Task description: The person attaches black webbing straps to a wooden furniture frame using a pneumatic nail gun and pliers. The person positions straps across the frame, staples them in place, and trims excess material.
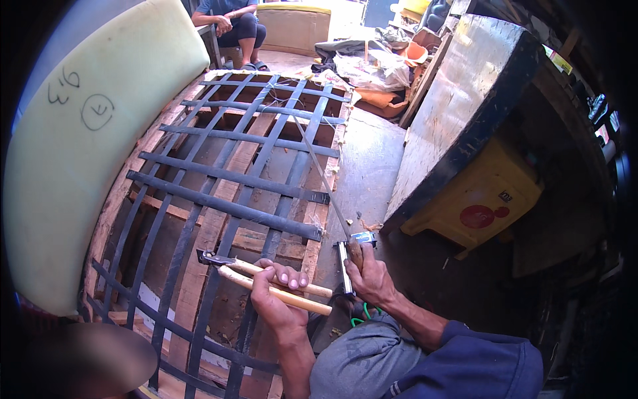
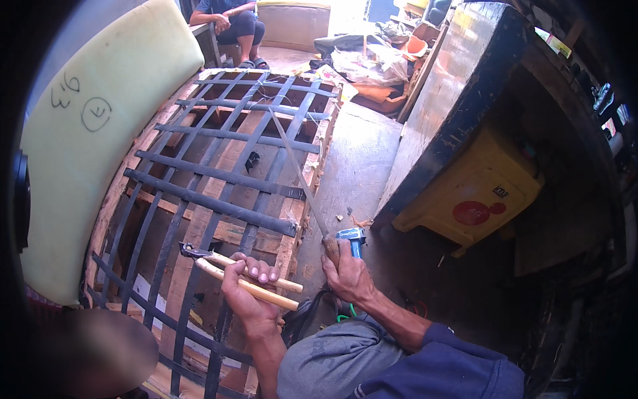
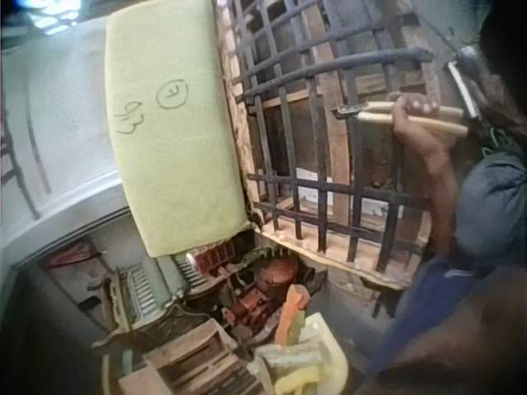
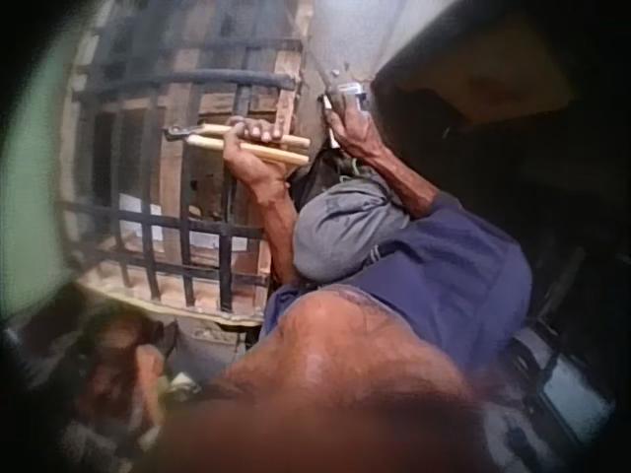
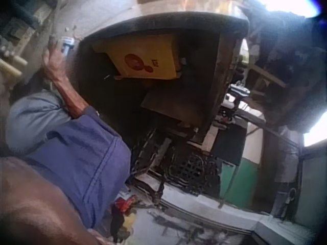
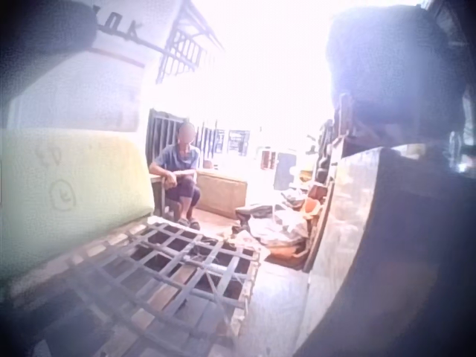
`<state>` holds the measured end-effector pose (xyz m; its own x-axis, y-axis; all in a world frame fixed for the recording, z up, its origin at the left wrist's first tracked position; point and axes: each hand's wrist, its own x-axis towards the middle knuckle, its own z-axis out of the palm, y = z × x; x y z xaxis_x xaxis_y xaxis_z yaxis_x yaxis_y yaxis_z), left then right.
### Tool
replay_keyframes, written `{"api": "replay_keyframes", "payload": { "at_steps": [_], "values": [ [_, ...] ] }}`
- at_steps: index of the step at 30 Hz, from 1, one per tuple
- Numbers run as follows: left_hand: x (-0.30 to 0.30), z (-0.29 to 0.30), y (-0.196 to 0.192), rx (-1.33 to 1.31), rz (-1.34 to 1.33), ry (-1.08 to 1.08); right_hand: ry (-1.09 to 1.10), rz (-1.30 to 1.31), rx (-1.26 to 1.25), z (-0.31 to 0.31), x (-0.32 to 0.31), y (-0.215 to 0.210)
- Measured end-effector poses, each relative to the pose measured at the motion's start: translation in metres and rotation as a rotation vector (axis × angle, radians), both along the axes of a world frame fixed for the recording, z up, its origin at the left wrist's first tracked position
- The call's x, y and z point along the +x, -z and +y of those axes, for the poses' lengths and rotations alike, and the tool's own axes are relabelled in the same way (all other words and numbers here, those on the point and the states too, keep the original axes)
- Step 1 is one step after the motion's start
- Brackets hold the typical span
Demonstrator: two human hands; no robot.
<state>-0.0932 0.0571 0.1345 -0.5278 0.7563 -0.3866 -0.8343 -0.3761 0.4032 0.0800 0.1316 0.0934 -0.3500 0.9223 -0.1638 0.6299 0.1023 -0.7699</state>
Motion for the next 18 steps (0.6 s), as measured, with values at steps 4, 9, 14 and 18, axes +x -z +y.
{"api": "replay_keyframes", "payload": {
  "at_steps": [4,9,14,18],
  "values": [
    [-0.001,0.003,0.003,0.030,-0.022,-0.014,-0.046,0.031,0.064,-0.010,0.002,0.008],
    [-0.003,0.006,0.003,0.003,-0.039,-0.017,-0.055,0.020,0.008,-0.005,0.004,0.009],
    [-0.002,0.007,0.002,-0.036,-0.043,-0.033,-0.051,-0.029,-0.017,-0.001,0.012,0.001],
    [-0.001,0.005,0.002,-0.040,-0.062,-0.032,-0.082,-0.043,0.036,-0.003,0.013,-0.004]
  ]
}}
